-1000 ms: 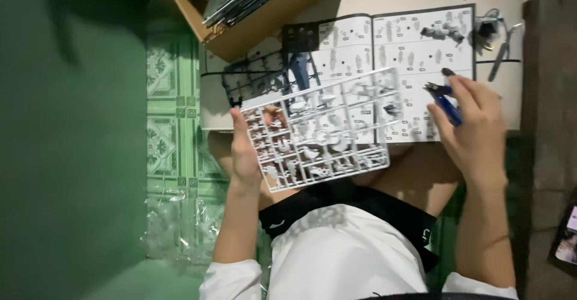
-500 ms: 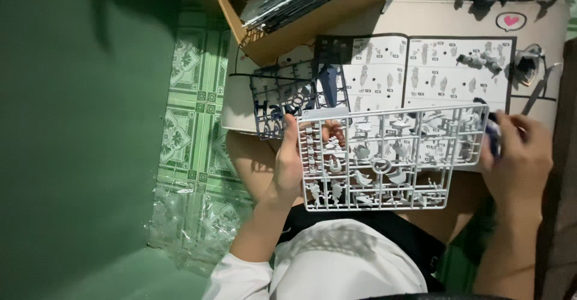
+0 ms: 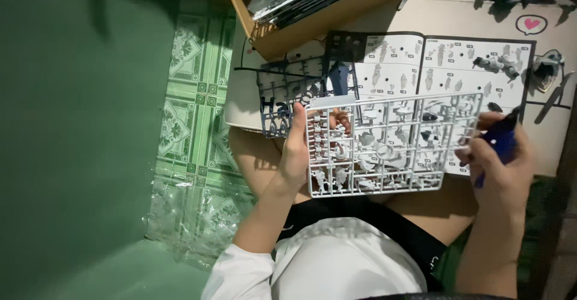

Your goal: The person sits on the floor and uses blue nippers to cut small plastic parts from sprues of a model kit. They refer to an instruction manual, trim excess plastic from the parts, and place them on the manual.

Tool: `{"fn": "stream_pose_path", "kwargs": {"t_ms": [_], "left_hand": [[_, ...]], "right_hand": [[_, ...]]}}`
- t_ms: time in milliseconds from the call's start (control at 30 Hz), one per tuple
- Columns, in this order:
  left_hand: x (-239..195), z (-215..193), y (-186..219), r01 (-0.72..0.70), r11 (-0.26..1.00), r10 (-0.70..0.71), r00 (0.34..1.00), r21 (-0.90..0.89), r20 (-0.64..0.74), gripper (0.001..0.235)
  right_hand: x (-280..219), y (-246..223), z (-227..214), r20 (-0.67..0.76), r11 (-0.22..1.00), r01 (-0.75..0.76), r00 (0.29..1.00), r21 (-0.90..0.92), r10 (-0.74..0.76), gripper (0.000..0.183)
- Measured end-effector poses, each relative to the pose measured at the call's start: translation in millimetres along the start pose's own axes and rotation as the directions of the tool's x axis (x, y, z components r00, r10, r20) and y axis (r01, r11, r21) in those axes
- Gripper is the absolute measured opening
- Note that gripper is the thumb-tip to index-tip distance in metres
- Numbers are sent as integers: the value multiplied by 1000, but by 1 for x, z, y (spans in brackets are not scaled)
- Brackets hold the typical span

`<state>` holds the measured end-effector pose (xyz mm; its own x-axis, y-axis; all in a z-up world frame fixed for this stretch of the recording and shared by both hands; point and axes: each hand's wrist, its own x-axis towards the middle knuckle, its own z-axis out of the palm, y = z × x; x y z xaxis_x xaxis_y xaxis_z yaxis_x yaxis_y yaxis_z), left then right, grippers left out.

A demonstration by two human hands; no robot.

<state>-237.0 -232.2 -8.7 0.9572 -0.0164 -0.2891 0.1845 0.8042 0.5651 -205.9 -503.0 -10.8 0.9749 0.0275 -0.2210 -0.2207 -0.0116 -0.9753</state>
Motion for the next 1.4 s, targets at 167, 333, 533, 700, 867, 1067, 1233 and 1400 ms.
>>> {"fn": "stream_pose_path", "kwargs": {"t_ms": [167,333,533,700,867,1067,1233,1400], "left_hand": [[2,2,22,-48,985,59,996,166,-61,62],[6,-5,32,-101,951,115,993,293,-30,64],[30,-33,26,-26,963,79,979,267,-190,68],[50,-41,29,100,647,236,917,756,-323,54],[64,-49,25,159,60,524,835,986,-166,54],[37,-9,23,-116,-211,634,739,971,226,30],[1,30,-8,-91,610,-352,859,787,371,26],[-18,50,-45,43,630,-227,965,775,132,19]], "right_hand": [[7,-2,21,-13,987,42,999,-154,-45,19],[7,-3,38,-55,901,202,969,-383,-241,19],[24,-7,37,-22,992,80,997,99,-78,17],[31,-12,4,-106,999,37,994,22,-34,24],[33,-32,-22,-99,990,-25,994,140,39,28],[37,-52,-50,63,984,24,998,-179,-12,29],[38,-59,-57,135,982,36,991,-186,-11,34],[25,-7,-96,-10,985,151,988,-85,-152,35]]}}
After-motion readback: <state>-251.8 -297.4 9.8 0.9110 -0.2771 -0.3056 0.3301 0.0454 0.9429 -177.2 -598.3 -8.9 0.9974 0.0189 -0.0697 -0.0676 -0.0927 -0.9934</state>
